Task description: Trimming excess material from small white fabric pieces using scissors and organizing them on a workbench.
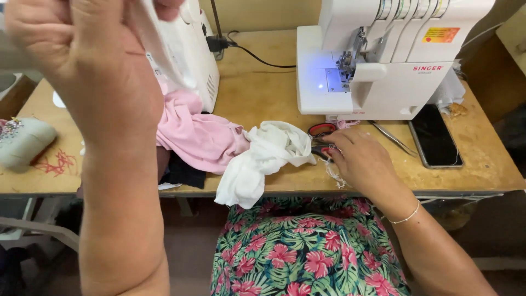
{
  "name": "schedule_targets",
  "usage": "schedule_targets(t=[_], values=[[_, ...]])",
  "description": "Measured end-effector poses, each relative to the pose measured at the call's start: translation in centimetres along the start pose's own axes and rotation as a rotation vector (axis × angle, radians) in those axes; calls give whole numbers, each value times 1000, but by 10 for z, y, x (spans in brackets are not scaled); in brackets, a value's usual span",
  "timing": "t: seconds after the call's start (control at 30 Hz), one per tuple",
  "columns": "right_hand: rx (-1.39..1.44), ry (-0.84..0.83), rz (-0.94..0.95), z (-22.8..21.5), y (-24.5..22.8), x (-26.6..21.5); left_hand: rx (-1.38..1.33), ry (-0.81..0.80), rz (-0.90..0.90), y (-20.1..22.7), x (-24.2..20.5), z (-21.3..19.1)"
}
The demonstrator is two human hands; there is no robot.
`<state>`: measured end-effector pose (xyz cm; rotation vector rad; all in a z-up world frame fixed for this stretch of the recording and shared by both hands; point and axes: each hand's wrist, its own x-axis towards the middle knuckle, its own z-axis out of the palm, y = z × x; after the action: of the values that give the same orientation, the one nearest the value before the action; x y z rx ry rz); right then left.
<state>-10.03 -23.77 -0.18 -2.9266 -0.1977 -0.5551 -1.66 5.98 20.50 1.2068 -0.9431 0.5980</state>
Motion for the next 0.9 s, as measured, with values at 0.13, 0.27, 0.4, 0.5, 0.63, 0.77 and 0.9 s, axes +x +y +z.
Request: schedule_targets(t=[0.13, 0.27, 0.4, 0.5, 0.63, 0.77, 0.9], values=[[365, 144, -31, -45, -37, -7, -12, -199, -270, 10, -20, 20], [539, 506, -110, -67, -64, -25, -143, -292, -575, -5, -69, 49], [545, 625, -9, -78, -83, -28, -219, -154, -688, -12, -119, 84], [361, 731, 1, -82, -86, -24, -208, -104, -627, -14, -146, 101], [253, 830, -66, -79, -79, -21, -186, -122, -631, -14, -164, 108], [171, 817, -146, -92, -85, -21, -219, -173, -580, -15, -169, 111], [152, 798, -148, -93, -83, -20, -146, -203, -498, -9, -169, 112]])
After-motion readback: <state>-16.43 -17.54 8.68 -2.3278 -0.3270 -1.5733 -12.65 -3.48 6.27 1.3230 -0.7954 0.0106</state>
